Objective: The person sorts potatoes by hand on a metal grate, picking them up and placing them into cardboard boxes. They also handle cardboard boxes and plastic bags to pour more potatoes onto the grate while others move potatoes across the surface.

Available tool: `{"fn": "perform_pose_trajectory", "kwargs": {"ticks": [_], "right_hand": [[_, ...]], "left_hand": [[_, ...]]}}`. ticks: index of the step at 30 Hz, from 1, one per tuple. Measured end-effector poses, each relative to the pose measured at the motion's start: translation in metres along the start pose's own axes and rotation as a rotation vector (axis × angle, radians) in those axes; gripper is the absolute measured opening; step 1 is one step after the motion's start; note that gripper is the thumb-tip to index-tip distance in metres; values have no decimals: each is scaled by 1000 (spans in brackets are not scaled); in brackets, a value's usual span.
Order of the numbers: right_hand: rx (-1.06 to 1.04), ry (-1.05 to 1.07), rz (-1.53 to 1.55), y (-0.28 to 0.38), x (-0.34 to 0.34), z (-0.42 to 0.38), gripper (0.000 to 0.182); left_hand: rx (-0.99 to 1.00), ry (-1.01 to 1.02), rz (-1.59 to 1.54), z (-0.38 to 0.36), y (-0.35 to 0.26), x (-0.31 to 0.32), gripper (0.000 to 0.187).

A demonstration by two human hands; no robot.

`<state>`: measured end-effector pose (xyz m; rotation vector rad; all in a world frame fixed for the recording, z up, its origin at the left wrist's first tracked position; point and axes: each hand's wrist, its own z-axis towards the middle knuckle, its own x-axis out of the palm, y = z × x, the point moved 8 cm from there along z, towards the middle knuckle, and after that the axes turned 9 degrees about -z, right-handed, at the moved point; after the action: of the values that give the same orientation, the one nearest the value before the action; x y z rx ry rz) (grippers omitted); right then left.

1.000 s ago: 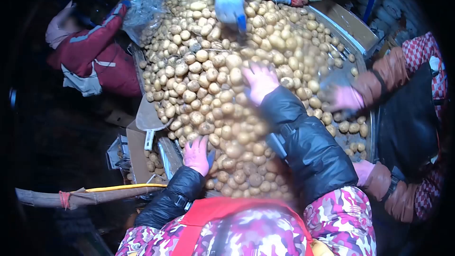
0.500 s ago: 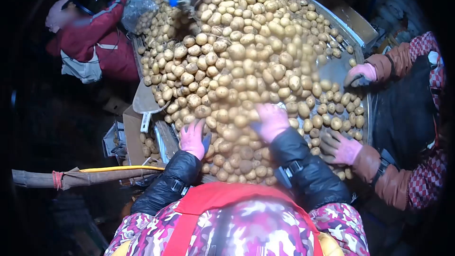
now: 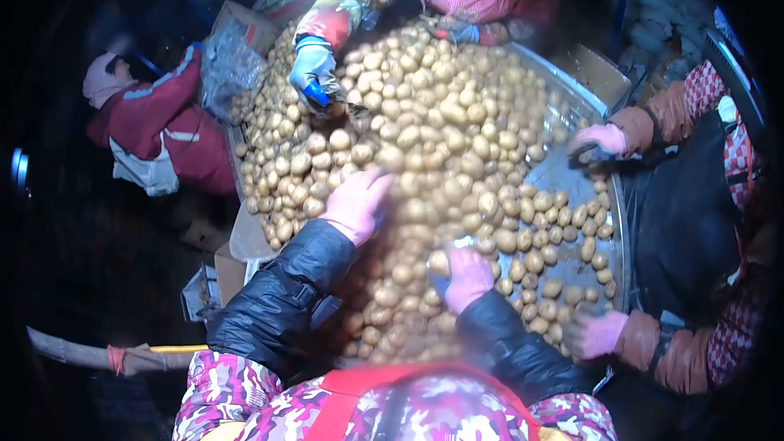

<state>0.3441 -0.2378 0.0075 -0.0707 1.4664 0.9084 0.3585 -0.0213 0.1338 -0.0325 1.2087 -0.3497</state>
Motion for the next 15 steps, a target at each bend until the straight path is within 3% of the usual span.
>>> {"fn": "perform_pose_trajectory", "kwargs": {"ticks": [3,5,7,13,14,15], "right_hand": [[10,-18,23,-2,0,5,67],[-24,-109,2,-5,5,9,67],[8,-61,-31,-5,9,13,68],[-20,-86,-74,-1,15,20,70],[-32,-101,-55,-1,14,21,70],[-53,-115,-58,0,13,22,69]], "left_hand": [[-36,219,184,50,24,39,41],[26,216,216,66,26,50,32],[-145,390,330,77,41,78,31],[-146,259,223,71,20,35,32],[-272,307,77,62,23,30,52],[-295,179,-57,49,13,9,52]]}}
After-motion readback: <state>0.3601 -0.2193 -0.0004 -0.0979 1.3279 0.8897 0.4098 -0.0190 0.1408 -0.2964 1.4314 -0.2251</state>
